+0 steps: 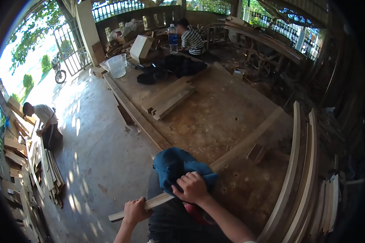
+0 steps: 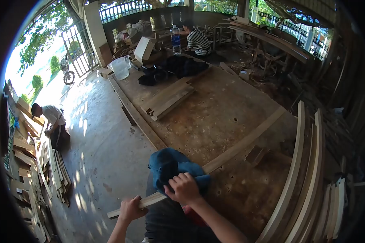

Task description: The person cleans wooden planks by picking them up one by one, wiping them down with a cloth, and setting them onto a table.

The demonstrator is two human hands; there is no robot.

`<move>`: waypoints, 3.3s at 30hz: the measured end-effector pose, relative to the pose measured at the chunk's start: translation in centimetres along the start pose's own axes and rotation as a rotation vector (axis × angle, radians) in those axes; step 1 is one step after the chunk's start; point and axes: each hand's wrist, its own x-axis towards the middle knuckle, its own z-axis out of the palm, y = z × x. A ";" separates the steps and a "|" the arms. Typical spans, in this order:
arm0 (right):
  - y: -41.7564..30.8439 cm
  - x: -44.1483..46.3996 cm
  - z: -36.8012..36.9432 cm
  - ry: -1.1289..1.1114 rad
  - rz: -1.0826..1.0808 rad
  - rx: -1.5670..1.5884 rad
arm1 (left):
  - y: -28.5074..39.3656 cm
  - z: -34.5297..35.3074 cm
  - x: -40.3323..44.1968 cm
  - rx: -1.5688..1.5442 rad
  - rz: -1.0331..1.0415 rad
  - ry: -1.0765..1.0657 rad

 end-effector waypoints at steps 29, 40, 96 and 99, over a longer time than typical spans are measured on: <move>8.9 0.1 -5.5 0.135 0.082 -0.087 | 1.2 2.8 -1.0 -0.065 -0.043 0.006; 14.1 -1.7 -7.4 0.208 0.242 -0.207 | 1.4 -1.0 0.5 0.039 -0.034 0.051; 16.3 0.7 -6.7 0.233 0.169 -0.094 | -6.3 -3.3 -1.4 -0.179 0.061 -0.279; 16.3 0.8 -6.1 0.260 0.275 -0.132 | -10.4 -2.5 1.2 -0.659 -0.087 -0.546</move>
